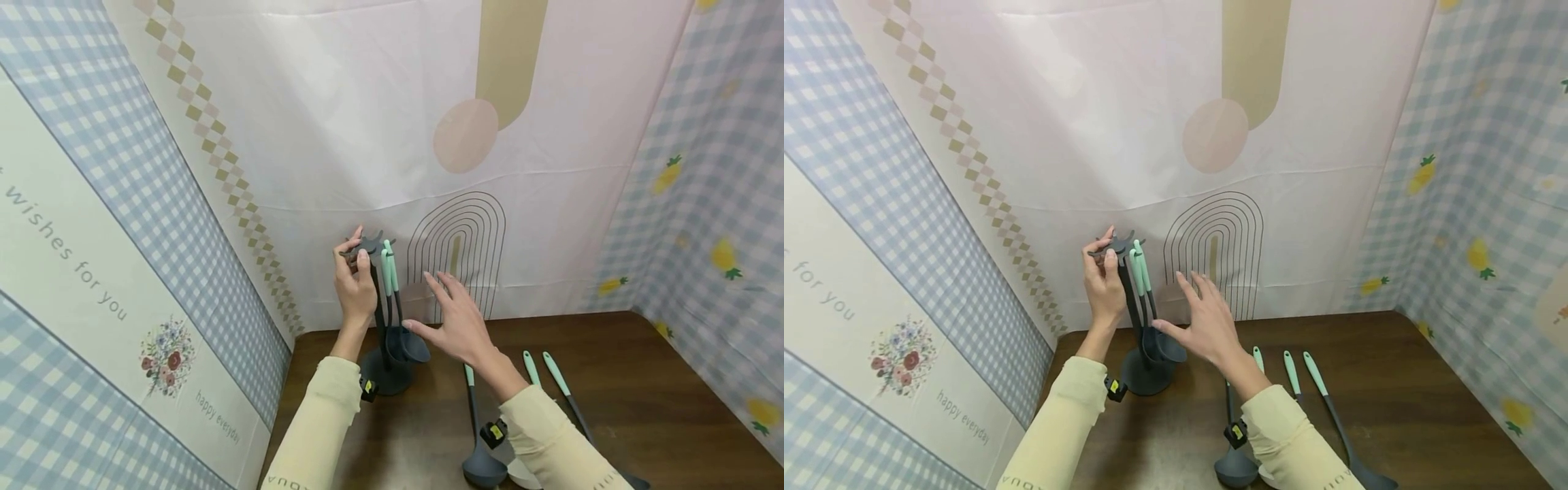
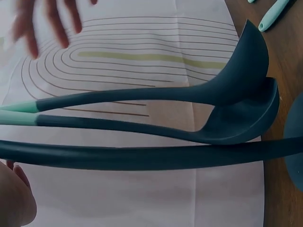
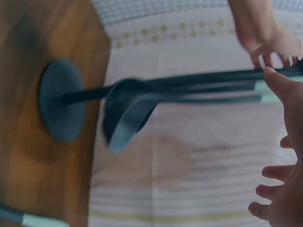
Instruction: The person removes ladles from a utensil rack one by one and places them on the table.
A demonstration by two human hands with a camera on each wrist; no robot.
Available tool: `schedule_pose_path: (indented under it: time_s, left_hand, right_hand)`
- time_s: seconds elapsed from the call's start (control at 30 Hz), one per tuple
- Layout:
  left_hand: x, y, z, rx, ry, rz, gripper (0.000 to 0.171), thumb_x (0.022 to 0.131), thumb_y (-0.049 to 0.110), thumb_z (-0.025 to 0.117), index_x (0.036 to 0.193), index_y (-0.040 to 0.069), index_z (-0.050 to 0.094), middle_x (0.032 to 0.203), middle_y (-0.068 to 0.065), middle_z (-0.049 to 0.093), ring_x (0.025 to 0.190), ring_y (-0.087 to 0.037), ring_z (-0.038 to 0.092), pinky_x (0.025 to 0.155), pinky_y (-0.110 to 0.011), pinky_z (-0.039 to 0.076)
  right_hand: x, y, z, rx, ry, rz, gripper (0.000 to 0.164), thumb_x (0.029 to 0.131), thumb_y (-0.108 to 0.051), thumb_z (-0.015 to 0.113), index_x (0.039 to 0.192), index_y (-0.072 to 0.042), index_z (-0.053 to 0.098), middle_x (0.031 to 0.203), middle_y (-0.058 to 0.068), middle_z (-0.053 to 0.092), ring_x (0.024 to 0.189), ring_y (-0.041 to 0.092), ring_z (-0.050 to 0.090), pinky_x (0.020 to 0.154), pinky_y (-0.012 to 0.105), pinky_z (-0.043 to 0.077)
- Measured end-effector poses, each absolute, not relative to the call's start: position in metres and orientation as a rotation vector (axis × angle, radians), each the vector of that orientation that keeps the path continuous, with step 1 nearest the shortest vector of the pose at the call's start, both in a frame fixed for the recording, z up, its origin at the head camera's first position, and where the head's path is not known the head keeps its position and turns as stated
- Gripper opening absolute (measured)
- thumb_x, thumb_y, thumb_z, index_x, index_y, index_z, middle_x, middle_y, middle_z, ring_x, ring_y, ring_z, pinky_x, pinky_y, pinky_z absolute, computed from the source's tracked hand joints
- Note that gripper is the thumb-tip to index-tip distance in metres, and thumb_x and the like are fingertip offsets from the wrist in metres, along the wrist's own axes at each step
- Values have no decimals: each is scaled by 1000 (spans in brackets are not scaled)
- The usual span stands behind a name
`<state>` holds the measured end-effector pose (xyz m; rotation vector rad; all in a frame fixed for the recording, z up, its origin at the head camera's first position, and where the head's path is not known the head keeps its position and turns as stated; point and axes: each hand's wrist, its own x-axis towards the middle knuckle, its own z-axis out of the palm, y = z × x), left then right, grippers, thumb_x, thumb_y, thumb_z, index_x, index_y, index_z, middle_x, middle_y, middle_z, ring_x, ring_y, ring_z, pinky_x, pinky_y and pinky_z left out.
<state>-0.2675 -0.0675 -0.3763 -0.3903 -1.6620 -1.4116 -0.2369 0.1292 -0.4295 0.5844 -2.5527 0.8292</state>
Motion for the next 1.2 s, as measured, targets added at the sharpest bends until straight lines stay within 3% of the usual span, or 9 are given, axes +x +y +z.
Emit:
schedule_pose_path:
  time_s: [0.13, 0.27, 0.37, 0.5, 0.8, 1.03, 1.2]
  left_hand:
    - [-268, -71, -377, -406, -1679, -1398, 29, 105, 6, 49, 127, -11, 54, 147, -24, 61, 91, -43, 64, 80, -28, 48]
    - [-269, -73, -378, -426, -1682, -1407, 30, 104, 6, 49, 128, -11, 54, 147, -24, 60, 95, -45, 64, 82, -30, 49]
    - [-283, -78, -392, -426, -1701, -1399, 34, 108, 19, 50, 132, -3, 55, 151, -13, 60, 96, -38, 66, 84, -31, 50]
    - [-302, -84, -409, -412, -1717, -1385, 38, 108, 34, 49, 135, 7, 56, 153, 2, 59, 96, -30, 67, 83, -31, 51]
    - [-293, -77, -400, -385, -1682, -1394, 31, 106, 11, 49, 132, -5, 55, 150, -15, 60, 90, -42, 63, 78, -29, 47]
    - [-271, -73, -379, -407, -1679, -1413, 29, 104, 4, 48, 128, -12, 53, 147, -25, 60, 94, -48, 64, 79, -27, 48]
    - [-269, -71, -376, -408, -1670, -1412, 30, 104, 5, 48, 127, -12, 53, 146, -26, 60, 95, -50, 64, 79, -30, 49]
  right_hand:
    - [-236, 110, -414, 623, -2449, 971, 88, 91, -55, 79, 164, -20, 44, 154, 17, 50, 137, 40, 51, 102, 66, 48]
    - [-236, 95, -405, 663, -2355, 1167, 74, 96, -44, 78, 158, -14, 52, 132, 16, 64, 112, 32, 67, 89, 53, 58]
    - [-235, 87, -403, 684, -2309, 1325, 64, 98, -35, 77, 152, -8, 56, 120, 17, 70, 103, 31, 72, 85, 47, 62]
    - [-235, 76, -404, 656, -2312, 1442, 55, 100, -24, 76, 147, -3, 58, 117, 20, 72, 105, 33, 74, 87, 45, 62]
    - [-234, 57, -411, 475, -2279, 1461, 34, 99, -13, 75, 130, -2, 68, 117, 14, 74, 106, 26, 75, 88, 38, 61]
    - [-232, 42, -418, 398, -2334, 1526, 50, 102, -22, 72, 146, -3, 60, 138, 18, 65, 126, 37, 65, 102, 51, 54]
    - [-233, 34, -421, 358, -2304, 1619, 49, 103, -19, 68, 149, -4, 57, 137, 17, 62, 126, 36, 62, 105, 53, 51]
